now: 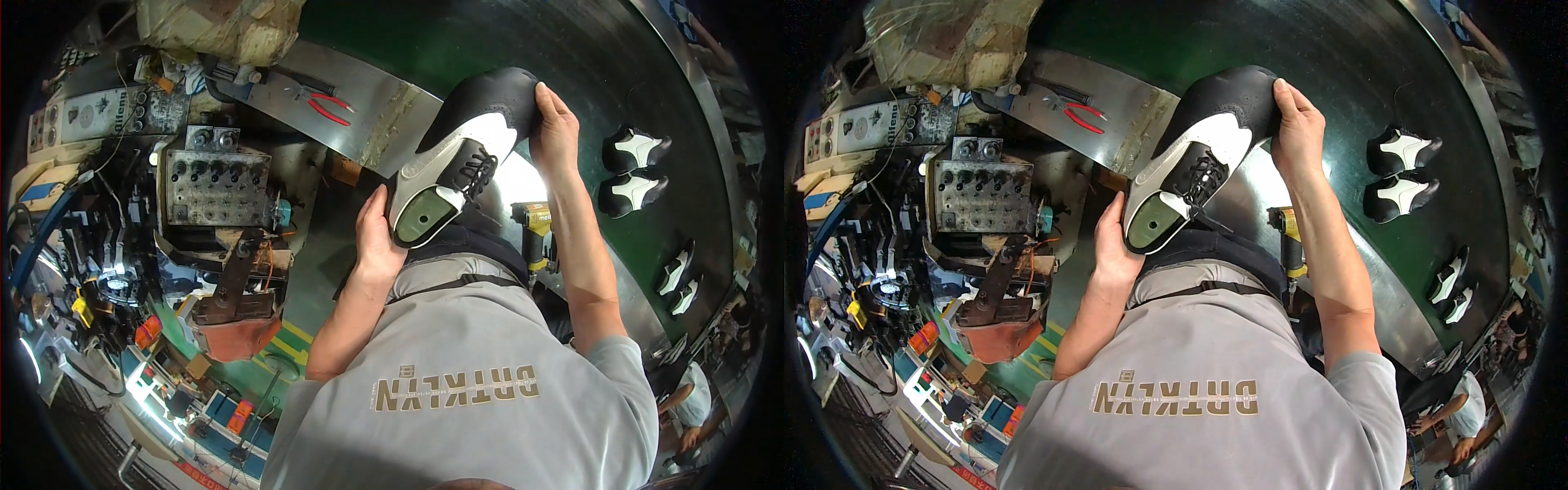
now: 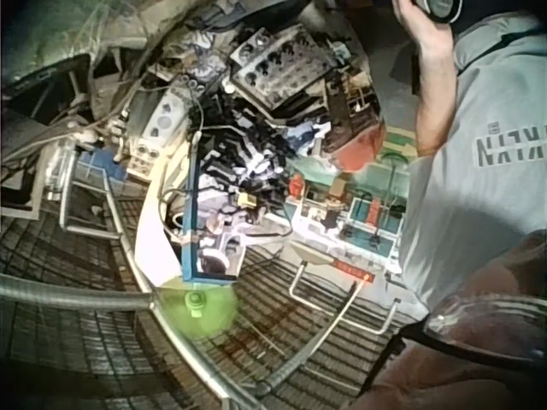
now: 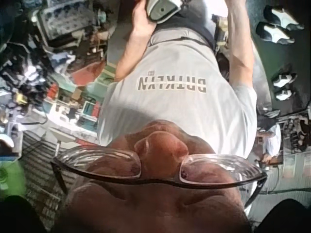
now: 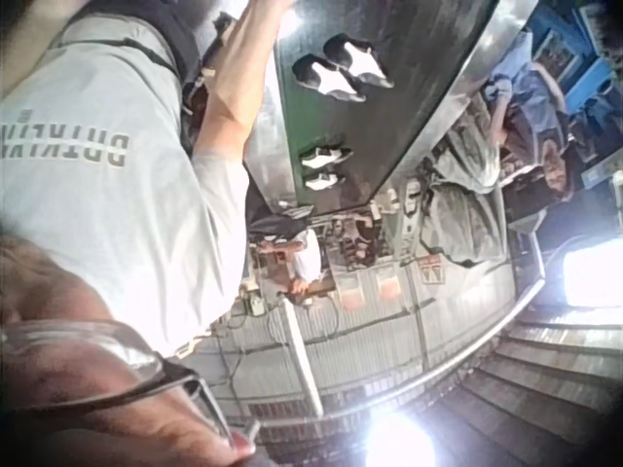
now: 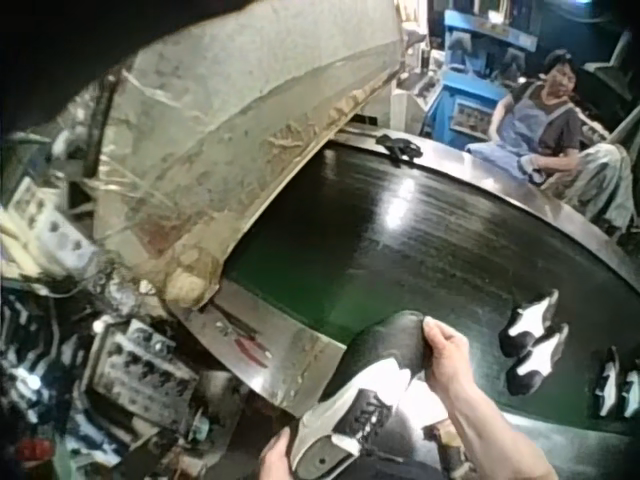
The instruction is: The person repeatedly picks up a shoe upper and a sole from a conveyor belt, places them into a shoe assembly machine, and presses a lever to bond them. The person then removes the assembled shoe and places it back on the belt. This process is repeated for multiple shoes throughout the video.
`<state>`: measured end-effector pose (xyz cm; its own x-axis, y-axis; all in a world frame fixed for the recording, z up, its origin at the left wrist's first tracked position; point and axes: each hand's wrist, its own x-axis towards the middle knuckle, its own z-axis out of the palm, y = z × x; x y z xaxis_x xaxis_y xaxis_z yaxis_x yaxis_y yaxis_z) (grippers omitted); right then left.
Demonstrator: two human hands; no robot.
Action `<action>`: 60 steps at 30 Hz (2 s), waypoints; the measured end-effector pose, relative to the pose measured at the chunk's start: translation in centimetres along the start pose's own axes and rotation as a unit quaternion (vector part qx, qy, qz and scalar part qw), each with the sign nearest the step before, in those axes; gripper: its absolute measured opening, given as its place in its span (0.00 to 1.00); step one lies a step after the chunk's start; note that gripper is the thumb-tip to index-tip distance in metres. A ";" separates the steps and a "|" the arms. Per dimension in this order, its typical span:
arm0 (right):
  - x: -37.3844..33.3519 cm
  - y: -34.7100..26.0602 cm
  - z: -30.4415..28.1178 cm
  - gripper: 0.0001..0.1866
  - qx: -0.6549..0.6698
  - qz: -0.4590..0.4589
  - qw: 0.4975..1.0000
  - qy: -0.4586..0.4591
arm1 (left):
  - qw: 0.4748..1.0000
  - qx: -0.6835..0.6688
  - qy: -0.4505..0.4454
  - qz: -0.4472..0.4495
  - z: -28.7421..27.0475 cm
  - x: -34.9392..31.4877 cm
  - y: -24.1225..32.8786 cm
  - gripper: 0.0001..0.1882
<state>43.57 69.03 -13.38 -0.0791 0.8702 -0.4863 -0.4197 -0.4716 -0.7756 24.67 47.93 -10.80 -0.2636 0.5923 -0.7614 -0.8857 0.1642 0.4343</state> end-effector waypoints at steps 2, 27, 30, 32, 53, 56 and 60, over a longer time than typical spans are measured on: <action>-0.2 0.2 0.5 0.16 -0.019 0.009 0.999 -0.027 | 0.998 0.043 -0.016 -0.043 -0.8 -0.9 0.5 0.17; -21.8 15.4 36.6 0.17 -0.132 0.123 0.879 -0.441 | 0.869 0.180 0.187 0.422 -18.5 -15.3 17.8 0.20; -26.1 17.3 42.3 0.22 -0.163 0.114 0.839 -0.506 | 0.886 0.065 0.205 0.411 -20.6 -18.7 21.9 0.18; -29.4 18.8 46.1 0.23 -0.151 0.123 0.820 -0.538 | 0.890 0.004 0.189 0.414 -23.5 -20.2 23.9 0.19; -40.6 33.4 61.0 0.16 -0.131 0.280 0.743 -0.593 | 0.838 -0.243 0.127 0.472 -40.9 -22.2 42.7 0.20; -40.2 35.0 62.4 0.14 -0.079 0.294 0.759 -0.576 | 0.820 -0.234 0.138 0.504 -41.7 -20.7 44.8 0.17; -39.7 37.8 64.0 0.13 -0.036 0.302 0.784 -0.541 | 0.809 -0.214 0.171 0.521 -42.8 -18.9 46.2 0.21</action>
<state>-27.03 25.79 2.38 -0.9809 0.0793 -0.1778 0.0382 -0.8171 -0.5753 -27.67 10.52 3.07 -0.9770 -0.0315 -0.2109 -0.1475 -0.6142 0.7752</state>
